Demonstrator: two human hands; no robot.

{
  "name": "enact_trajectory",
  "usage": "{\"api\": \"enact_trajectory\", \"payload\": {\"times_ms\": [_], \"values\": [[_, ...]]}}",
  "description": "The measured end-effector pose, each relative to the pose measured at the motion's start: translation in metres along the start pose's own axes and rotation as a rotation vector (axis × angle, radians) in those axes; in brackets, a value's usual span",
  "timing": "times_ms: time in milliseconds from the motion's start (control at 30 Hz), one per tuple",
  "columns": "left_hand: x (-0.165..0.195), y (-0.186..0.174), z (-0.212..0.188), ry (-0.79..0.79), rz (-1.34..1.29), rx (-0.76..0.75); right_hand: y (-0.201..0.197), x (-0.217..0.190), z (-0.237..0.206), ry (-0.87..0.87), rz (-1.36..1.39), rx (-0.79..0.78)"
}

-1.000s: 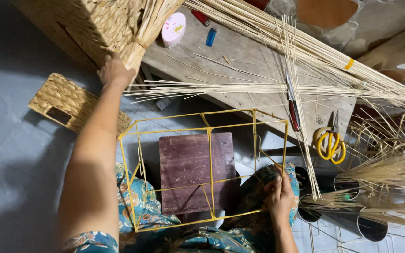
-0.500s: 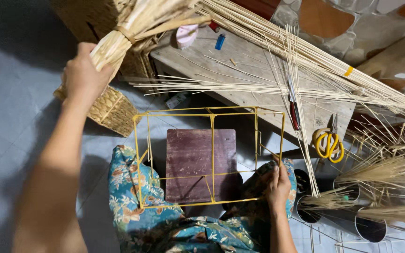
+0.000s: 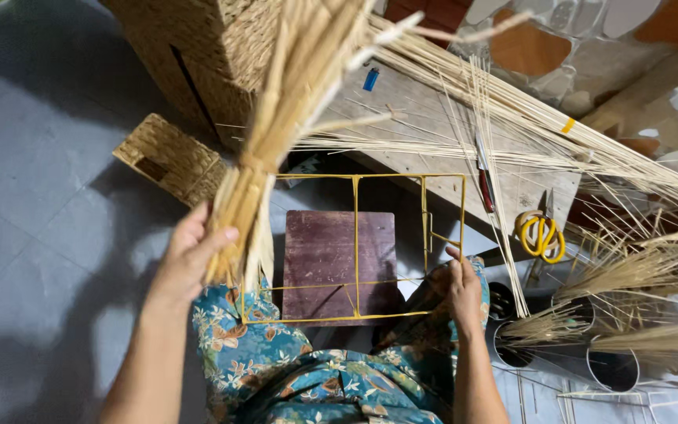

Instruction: The person weaves thin bamboo strips through a yellow wire basket frame. They use yellow-handled scissors to trim excess strip ends and then thread new strips through the frame, pulling them tight to form the basket walls.

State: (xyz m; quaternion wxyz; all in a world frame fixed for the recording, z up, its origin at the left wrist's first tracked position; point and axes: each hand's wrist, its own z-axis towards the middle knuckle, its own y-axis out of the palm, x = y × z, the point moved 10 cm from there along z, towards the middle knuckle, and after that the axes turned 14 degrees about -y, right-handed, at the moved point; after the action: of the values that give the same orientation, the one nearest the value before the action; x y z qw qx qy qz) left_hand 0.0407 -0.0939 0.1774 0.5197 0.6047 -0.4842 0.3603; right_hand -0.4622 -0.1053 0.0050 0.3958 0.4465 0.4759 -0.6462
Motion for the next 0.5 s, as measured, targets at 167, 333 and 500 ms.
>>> {"api": "enact_trajectory", "payload": {"times_ms": [167,333,500], "values": [[-0.028,0.028,-0.023,-0.044,0.035,-0.035,-0.022,-0.05,0.008,-0.203,-0.383,-0.04],[-0.057,0.05,-0.034,-0.107,0.081,-0.068,-0.023,-0.135,0.0,-0.319,0.108,0.122],[-0.097,0.068,-0.036,-0.204,0.121,-0.12,0.0,-0.191,-0.004,-0.308,0.409,0.086]]}}
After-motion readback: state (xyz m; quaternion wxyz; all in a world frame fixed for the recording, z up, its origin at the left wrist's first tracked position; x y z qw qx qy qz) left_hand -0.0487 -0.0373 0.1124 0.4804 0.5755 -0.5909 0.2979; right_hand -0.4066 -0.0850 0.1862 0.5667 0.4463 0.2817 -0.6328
